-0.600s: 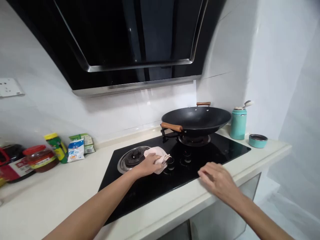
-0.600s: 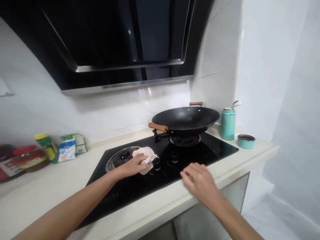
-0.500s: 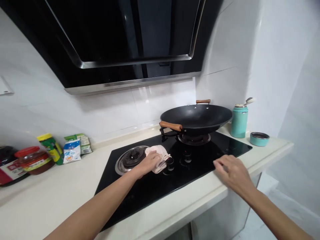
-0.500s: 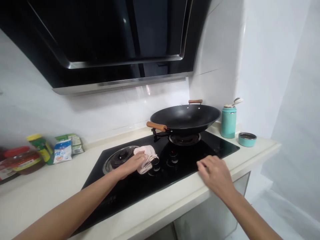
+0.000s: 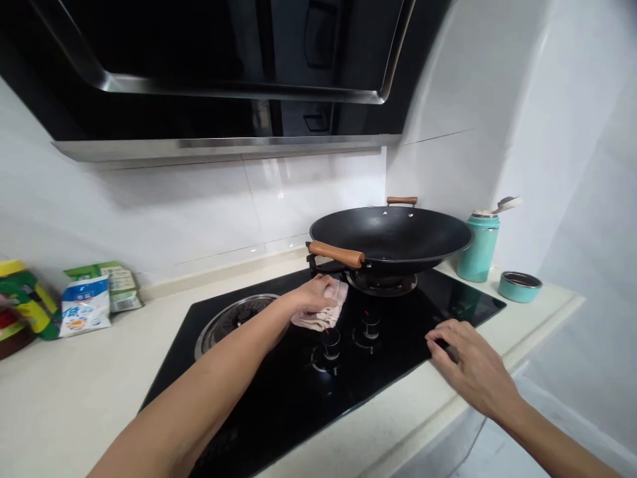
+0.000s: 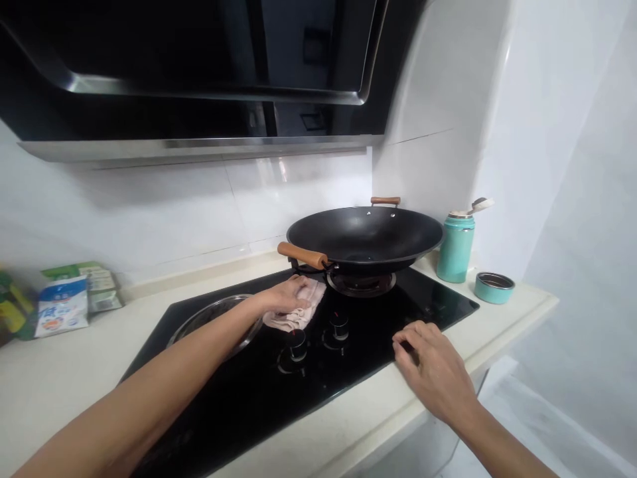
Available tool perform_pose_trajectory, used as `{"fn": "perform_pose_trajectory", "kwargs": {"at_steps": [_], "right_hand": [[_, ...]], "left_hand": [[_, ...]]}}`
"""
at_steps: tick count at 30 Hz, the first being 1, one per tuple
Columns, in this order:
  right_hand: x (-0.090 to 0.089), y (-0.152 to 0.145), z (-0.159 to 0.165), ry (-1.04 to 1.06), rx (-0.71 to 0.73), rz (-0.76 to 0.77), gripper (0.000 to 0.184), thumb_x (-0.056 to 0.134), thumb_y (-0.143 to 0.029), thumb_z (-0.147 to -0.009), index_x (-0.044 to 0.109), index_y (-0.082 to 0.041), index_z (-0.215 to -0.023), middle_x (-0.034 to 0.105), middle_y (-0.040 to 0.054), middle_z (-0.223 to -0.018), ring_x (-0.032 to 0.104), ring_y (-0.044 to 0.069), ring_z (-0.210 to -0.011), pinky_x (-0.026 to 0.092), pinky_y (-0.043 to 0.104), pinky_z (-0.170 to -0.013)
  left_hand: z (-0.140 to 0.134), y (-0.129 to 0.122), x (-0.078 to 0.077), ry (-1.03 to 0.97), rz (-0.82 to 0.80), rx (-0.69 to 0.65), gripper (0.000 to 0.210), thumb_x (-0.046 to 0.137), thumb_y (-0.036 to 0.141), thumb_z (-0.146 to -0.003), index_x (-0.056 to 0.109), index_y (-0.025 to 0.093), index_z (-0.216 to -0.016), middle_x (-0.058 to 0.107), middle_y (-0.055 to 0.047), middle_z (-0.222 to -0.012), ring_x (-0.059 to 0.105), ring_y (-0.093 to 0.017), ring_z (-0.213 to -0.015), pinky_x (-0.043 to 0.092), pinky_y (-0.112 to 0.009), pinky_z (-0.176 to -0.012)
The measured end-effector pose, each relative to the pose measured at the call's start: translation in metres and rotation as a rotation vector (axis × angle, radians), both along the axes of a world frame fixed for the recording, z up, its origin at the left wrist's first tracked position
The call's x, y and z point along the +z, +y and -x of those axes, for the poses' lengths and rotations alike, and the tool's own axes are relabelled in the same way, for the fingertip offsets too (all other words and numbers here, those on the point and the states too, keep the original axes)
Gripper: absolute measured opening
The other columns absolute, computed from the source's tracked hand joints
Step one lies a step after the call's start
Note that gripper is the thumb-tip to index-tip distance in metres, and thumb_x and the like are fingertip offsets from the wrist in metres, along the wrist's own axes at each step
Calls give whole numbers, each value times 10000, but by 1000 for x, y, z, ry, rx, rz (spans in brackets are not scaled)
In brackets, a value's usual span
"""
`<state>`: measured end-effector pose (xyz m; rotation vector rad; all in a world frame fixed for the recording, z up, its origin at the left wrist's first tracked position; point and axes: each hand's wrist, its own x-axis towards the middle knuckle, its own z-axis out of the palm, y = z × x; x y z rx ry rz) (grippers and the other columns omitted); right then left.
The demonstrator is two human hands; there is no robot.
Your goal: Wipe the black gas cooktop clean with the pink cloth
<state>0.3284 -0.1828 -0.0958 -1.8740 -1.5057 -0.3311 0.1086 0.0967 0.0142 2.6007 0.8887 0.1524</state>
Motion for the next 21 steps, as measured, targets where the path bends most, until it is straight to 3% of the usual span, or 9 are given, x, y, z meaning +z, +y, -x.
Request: {"fn": "perform_pose_trajectory", "kwargs": {"at_steps": [3,5,8,11,14,18,21], "right_hand": [[-2,-1,-1,-3,-6,6,254,475,-442,-988,671,-282,-997,671,28,-1055,614,233,-980,505,420,-863],[-4,-1,-3,-1,-6,0,256,474,-450,-986,673,-289,-995,672,28,-1068,616,234,-993,512,416,-859],[-7,-2,-6,-6,-8,-18,264,480,-469,-978,676,-294,-997,672,35,-1085,619,240,-1011,522,410,-838],[-11,-2,-10,-21,-9,-25,267,494,-484,-967,678,-295,-1007,671,44,-1098,620,250,-1033,530,410,-828],[-13,-3,-12,-27,-5,-17,274,495,-492,-966,678,-296,-1020,669,51,-1108,626,254,-1039,541,414,-829],[-17,-4,-18,-29,9,-17,264,496,-487,-972,672,-306,-1050,667,53,-1138,636,252,-1039,560,403,-799],[-20,-4,-25,-62,37,-31,248,529,-486,-957,675,-319,-1068,668,54,-1131,646,254,-1021,569,373,-726]], "left_hand": [[-5,-7,-2,88,-53,-18,723,718,447,-730,548,238,-1401,487,-110,-1493,503,-348,-1336,443,-449,-1102],[-6,-12,-9,120,-97,4,709,607,531,-831,485,269,-1479,315,-108,-1634,266,-410,-1499,321,-564,-1177],[-3,-11,-21,157,-132,18,619,433,530,-948,377,378,-1546,145,-24,-1717,50,-344,-1575,214,-593,-1218],[2,9,-26,190,-150,54,557,374,465,-994,349,429,-1549,174,9,-1714,123,-261,-1576,232,-534,-1227],[9,39,-24,209,-184,157,521,362,435,-1020,365,416,-1541,230,-23,-1697,180,-280,-1562,250,-563,-1213],[22,78,-23,224,-253,328,525,526,454,-1002,454,276,-1490,379,-110,-1606,383,-336,-1452,346,-613,-1155],[35,104,-23,245,-316,464,508,634,424,-961,529,205,-1407,508,-122,-1481,534,-312,-1304,452,-583,-1081]]}}
